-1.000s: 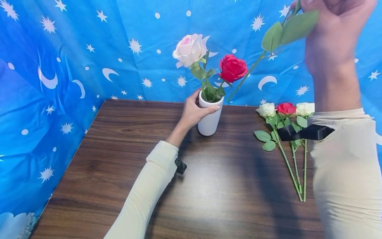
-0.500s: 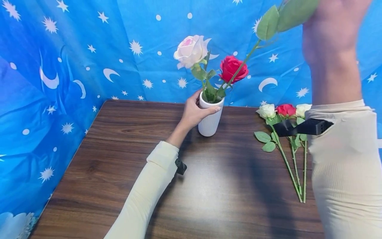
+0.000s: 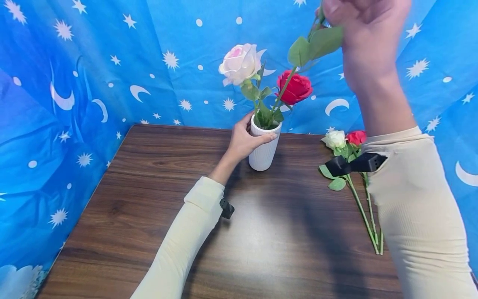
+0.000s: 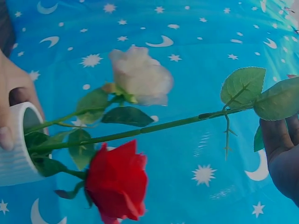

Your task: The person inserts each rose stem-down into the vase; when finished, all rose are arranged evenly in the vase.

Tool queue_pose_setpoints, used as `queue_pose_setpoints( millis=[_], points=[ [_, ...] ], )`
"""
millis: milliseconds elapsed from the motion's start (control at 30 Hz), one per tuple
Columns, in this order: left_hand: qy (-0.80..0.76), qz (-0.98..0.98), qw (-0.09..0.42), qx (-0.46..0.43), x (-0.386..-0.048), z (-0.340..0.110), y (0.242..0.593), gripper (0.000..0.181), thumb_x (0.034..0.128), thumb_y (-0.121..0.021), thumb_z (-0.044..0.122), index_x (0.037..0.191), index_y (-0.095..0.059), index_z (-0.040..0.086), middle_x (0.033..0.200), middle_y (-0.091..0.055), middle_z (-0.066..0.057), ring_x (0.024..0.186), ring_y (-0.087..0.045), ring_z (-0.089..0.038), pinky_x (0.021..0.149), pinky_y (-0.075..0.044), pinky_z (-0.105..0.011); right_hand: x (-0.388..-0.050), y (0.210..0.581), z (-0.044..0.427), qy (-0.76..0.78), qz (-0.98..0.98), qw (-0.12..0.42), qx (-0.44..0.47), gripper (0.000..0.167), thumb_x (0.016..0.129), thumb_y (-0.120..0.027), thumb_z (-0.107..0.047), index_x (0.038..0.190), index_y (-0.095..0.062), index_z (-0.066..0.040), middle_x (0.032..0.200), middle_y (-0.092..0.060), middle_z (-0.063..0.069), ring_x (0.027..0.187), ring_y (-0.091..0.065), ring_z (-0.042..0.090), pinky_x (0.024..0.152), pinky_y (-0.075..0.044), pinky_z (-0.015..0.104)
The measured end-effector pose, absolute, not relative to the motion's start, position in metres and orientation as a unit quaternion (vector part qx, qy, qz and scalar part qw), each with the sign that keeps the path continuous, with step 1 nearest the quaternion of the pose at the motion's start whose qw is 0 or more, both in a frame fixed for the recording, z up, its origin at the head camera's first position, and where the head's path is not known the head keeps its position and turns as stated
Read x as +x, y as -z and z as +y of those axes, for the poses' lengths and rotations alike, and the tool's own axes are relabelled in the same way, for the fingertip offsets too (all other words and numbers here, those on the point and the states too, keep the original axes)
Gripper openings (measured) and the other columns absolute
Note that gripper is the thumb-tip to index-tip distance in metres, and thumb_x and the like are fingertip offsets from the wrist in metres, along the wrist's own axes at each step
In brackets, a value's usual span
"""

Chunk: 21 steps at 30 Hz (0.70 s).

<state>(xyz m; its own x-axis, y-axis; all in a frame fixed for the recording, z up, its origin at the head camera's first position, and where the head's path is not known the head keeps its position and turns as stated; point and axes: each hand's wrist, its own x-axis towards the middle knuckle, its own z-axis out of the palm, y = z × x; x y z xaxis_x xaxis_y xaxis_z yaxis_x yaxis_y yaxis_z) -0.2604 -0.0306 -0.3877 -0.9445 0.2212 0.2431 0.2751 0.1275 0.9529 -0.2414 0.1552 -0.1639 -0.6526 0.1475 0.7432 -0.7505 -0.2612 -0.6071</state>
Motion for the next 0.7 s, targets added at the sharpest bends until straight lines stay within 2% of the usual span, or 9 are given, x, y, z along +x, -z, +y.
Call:
queue_pose_setpoints(
  millis=[167, 400, 700],
  points=[
    [0.64, -0.75, 0.021, -0.168, -0.262, -0.031, 0.389, 0.081, 0.0776, -0.088, 0.02, 0.149, -0.05, 0.011, 0.141, -0.062, -0.011, 0.125, -0.063, -0.024, 0.105, -0.055, -0.039, -0.241, 0.175, 0.152, -0.718, -0.58, 0.291, 0.252, 0.017, 0.091, -0.063, 0.012, 0.099, -0.073, 0.0, 0.088, -0.078, 0.004, 0.089, -0.071, 0.02, 0.091, -0.056, 0.026],
    [0.642, -0.747, 0.022, -0.171, -0.262, -0.031, 0.388, 0.08, 0.0784, -0.087, 0.018, 0.149, -0.05, 0.01, 0.14, -0.063, -0.012, 0.124, -0.064, -0.025, 0.105, -0.055, -0.039, -0.251, 0.189, 0.148, -0.709, -0.59, 0.292, 0.254, 0.018, 0.087, -0.065, 0.015, 0.091, -0.074, 0.0, 0.08, -0.075, 0.003, 0.076, -0.071, 0.017, 0.079, -0.058, 0.023],
    [0.645, -0.743, 0.026, -0.178, -0.26, -0.031, 0.387, 0.078, 0.0793, -0.086, 0.017, 0.148, -0.051, 0.011, 0.139, -0.063, -0.013, 0.124, -0.064, -0.026, 0.103, -0.055, -0.039, -0.263, 0.204, 0.146, -0.725, -0.576, 0.275, 0.258, 0.021, 0.086, -0.065, 0.018, 0.093, -0.074, 0.0, 0.081, -0.075, 0.002, 0.076, -0.072, 0.016, 0.077, -0.059, 0.024]
  ],
)
